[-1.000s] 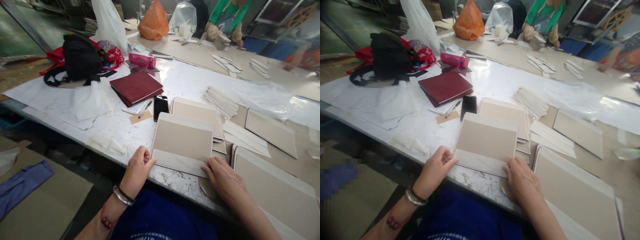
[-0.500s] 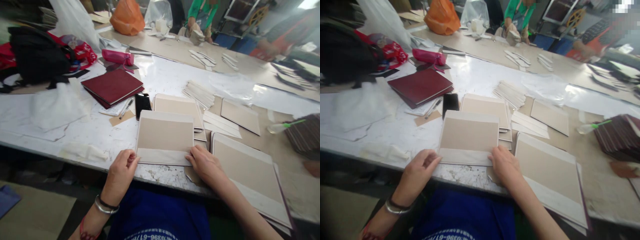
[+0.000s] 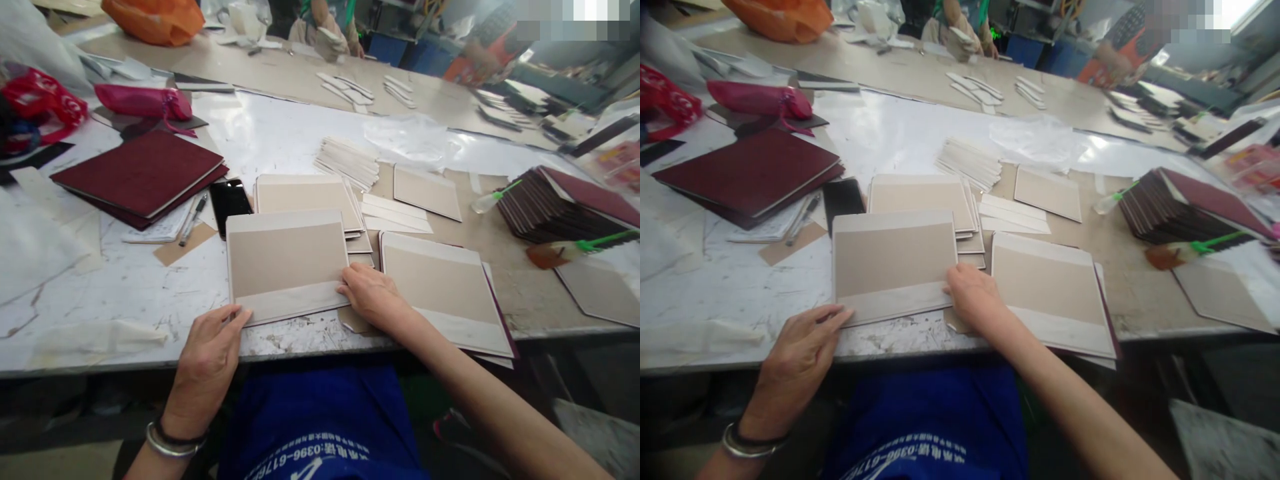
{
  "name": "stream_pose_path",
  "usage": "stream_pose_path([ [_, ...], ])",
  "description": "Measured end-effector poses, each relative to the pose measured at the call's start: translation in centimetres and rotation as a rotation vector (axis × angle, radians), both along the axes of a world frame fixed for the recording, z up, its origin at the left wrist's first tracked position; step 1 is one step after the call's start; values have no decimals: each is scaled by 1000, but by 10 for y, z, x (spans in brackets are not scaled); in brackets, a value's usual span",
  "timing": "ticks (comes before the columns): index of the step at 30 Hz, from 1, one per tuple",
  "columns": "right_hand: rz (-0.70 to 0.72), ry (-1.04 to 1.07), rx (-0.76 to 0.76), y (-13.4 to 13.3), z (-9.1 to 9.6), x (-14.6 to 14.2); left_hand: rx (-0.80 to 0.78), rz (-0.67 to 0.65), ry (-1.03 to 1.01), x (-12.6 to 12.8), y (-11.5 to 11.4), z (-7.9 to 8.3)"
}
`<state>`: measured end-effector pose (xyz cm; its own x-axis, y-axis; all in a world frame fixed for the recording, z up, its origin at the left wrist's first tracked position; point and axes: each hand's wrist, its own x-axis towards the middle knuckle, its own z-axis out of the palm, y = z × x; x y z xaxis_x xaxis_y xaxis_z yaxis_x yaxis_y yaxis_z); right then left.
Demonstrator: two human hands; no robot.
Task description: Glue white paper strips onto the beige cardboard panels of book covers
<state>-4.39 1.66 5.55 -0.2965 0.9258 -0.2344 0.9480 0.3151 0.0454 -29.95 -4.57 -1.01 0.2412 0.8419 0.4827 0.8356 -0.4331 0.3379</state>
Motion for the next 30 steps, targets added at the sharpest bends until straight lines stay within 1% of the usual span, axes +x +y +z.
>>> stream_pose_path([
  [13, 42, -9, 22, 1, -4, 2, -4, -3, 2, 1, 0, 1],
  [19, 38, -56, 35, 1, 2, -2, 13, -16, -4, -1, 0, -2],
  [22, -1, -67, 78, 3, 6, 0, 13, -23, -9, -1, 0, -3],
  [25, -70, -52, 108, 4, 9, 6, 16, -19, -11, 1, 1, -3],
  [27, -120, -22, 87, 4, 10, 10, 20, -18, -14, 3, 1, -4],
  [30, -182, 58, 11, 5, 8, 11, 24, -7, -14, 4, -1, -4],
])
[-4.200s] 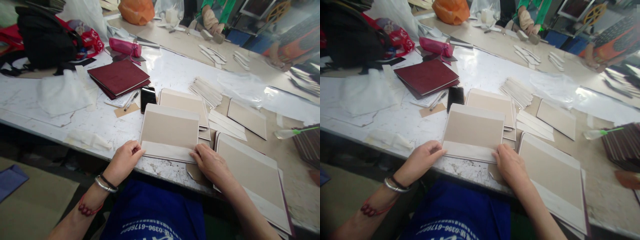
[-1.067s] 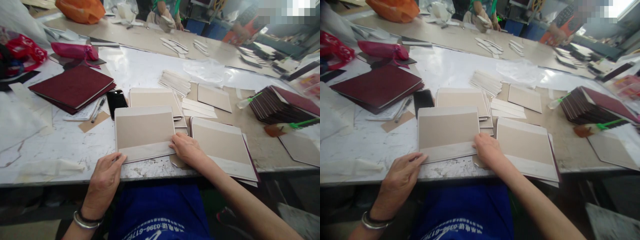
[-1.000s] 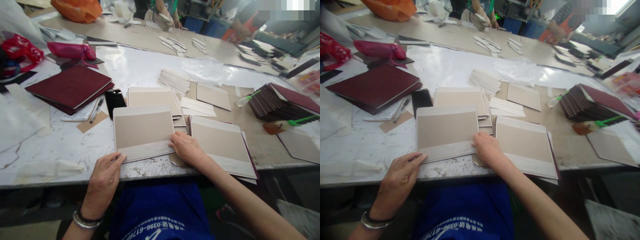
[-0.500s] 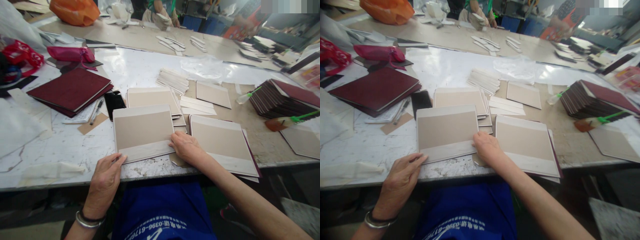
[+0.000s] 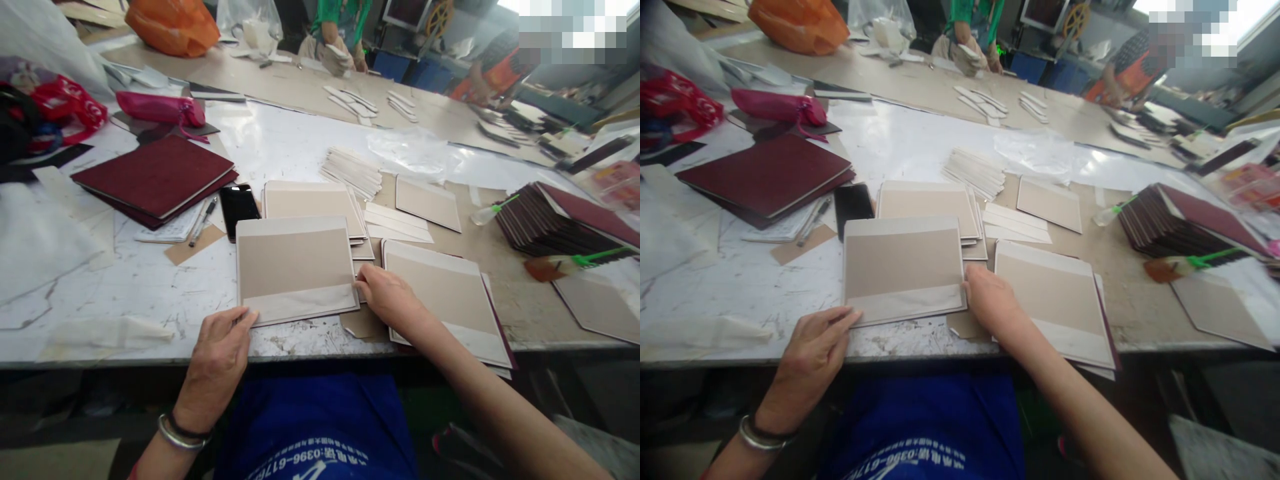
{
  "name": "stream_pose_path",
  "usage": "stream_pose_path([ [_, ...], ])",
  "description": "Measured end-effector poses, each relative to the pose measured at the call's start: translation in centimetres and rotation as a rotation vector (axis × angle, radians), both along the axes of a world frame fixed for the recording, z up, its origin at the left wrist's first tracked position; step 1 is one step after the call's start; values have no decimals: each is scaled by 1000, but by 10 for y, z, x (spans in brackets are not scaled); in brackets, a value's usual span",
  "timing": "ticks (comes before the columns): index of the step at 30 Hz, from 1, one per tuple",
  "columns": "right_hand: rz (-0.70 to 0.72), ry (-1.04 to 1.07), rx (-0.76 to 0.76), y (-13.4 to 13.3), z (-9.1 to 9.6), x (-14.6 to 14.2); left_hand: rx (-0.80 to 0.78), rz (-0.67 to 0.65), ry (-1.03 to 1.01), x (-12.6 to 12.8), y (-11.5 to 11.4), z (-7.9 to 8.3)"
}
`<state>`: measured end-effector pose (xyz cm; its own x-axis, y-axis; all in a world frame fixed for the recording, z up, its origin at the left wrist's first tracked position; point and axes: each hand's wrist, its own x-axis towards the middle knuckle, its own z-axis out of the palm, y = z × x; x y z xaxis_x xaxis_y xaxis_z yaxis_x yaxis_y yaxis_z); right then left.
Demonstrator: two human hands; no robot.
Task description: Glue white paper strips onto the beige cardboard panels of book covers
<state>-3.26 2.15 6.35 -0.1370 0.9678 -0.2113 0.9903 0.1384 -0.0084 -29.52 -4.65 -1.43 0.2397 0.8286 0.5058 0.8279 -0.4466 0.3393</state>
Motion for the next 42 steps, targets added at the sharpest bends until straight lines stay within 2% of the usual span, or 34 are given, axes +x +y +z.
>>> stream_pose_path([
  [4, -72, 170, -41, 1, -5, -4, 3, 4, 37, 2, -3, 0],
  [8, -217, 440, -97, 1, -9, -3, 11, -1, 42, 3, -4, 1],
  [10, -251, 492, -108, 0, -8, -1, 7, 4, 33, 3, -3, 2],
  [12, -200, 445, -53, -3, -5, -1, 12, 11, 26, 4, -3, 2],
  [16, 0, 238, 48, -12, -1, -5, 39, 24, 16, 5, -3, 1],
  [21, 41, 66, 47, -16, -7, -10, 45, 26, 8, 4, -3, -1],
  [28, 19, 187, -1, -10, -11, -9, 54, 19, -11, 3, -2, -3],
  [36, 6, 319, 29, -9, -16, -8, 52, 21, -10, 2, -2, -5],
  [42, 79, 304, 13, -6, -24, -5, 49, 18, -7, 3, -3, -4],
])
